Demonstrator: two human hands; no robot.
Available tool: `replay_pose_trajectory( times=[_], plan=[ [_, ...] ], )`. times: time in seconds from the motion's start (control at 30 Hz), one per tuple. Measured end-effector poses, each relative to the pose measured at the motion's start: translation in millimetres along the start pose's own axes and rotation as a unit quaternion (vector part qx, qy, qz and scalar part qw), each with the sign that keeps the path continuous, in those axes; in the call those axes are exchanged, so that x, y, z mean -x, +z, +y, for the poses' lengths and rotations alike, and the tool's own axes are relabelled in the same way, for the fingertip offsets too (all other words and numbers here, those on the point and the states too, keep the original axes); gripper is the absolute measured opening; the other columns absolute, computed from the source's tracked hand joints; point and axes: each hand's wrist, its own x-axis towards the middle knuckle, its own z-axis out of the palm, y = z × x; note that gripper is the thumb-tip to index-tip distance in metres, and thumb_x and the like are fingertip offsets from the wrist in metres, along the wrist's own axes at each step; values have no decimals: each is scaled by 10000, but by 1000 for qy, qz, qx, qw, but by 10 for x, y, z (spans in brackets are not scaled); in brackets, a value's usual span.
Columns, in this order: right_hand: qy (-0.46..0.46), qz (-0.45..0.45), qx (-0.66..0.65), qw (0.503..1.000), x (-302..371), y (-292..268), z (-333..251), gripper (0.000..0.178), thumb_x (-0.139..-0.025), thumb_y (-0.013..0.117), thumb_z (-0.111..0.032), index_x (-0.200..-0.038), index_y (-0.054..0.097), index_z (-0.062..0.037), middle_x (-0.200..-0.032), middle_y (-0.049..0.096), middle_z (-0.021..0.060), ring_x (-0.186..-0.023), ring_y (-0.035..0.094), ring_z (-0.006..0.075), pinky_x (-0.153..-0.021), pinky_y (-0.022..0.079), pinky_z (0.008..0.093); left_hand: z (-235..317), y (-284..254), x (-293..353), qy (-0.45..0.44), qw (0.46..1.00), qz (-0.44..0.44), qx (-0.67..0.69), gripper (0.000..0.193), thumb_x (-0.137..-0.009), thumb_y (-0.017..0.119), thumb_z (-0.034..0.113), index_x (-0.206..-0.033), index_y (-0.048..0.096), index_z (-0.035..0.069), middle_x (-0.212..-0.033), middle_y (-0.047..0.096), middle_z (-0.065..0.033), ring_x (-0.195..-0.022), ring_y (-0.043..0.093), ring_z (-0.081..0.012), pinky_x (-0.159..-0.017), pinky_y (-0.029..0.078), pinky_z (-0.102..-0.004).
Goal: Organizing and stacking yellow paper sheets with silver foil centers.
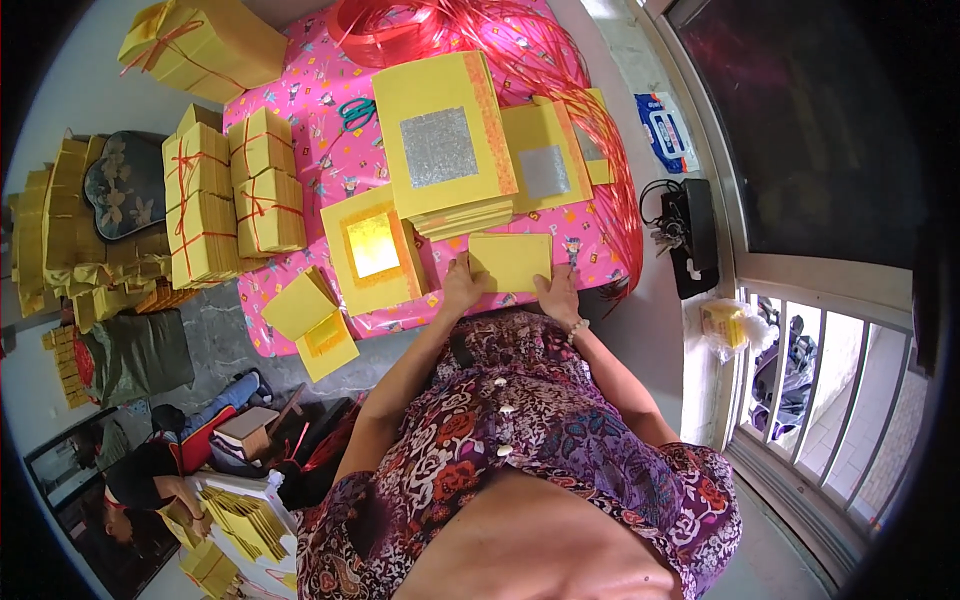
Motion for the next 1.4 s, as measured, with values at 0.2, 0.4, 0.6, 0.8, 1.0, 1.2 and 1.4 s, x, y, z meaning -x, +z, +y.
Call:
replay_pose_trajectory(
  times=[0.2, 0.4, 0.6, 0.8, 1.0, 1.2, 1.4],
  plan=[
    [-13, 35, 5, 999, -83, -92, 215, 503, -815, 657, -360, -1072, 501, 44, -1044, 582, 267, -1003, 550, 433, -859, 436, 486, 271, 50, -12, -17, 999, -33, 22, 600, -757, 682, 184, -1265, 434, -17, -1112, 573, -282, -1007, 570, -438, -862, 479, -495],
    [-23, 111, 44, 993, -332, -410, 445, 479, -802, 675, -382, -1030, 546, 19, -975, 597, 230, -950, 571, 401, -823, 452, 463, 458, 234, -117, 45, 982, -121, 139, 690, -767, 696, 182, -1349, 370, 4, -1177, 551, -275, -1103, 543, -416, -931, 456, -453],
    [8, 159, 110, 981, -488, -493, 468, 446, -808, 686, -331, -1053, 551, 16, -1030, 586, 214, -994, 546, 380, -854, 431, 481, 670, -54, -30, 37, 957, -161, 240, 657, -832, 677, 186, -1374, 365, -17, -1268, 538, -239, -1186, 532, -317, -1018, 414, -375],
    [-207, 193, -159, 946, -295, -912, -585, 307, -865, 633, -161, -1122, 547, -17, -1046, 538, 174, -996, 524, 348, -846, 444, 448, 894, -1030, 237, 57, 968, -139, 202, 343, -877, 637, 131, -1201, 580, 31, -1089, 654, -143, -920, 649, -228, -825, 510, -331],
    [-463, 124, -81, 874, -331, -1429, -1687, 343, -816, 700, -182, -1097, 562, -43, -1053, 557, 108, -1022, 524, 302, -846, 446, 394, 1287, -1910, 271, 148, 977, 63, 141, 262, -826, 690, 108, -1077, 644, 50, -921, 640, -93, -782, 604, -233, -710, 486, -332],
    [-565, 47, 128, 814, -417, -1580, -2202, 592, -731, 774, -285, -1224, 523, -75, -1200, 511, 137, -1176, 454, 319, -971, 382, 430, 1236, -2202, 24, 253, 941, 200, -99, 463, -767, 750, 187, -1188, 581, 94, -1176, 528, -115, -1090, 490, -304, -903, 409, -416],
    [-462, -17, -123, 878, -856, -1284, -2119, 693, -858, 660, -403, -1384, 372, -55, -1295, 455, 163, -1249, 409, 285, -1030, 341, 450, 890, -2064, -288, 184, 950, 217, 130, 694, -853, 677, 311, -1431, 342, 125, -1404, 365, -159, -1291, 355, -298, -1053, 312, -443]
  ],
)
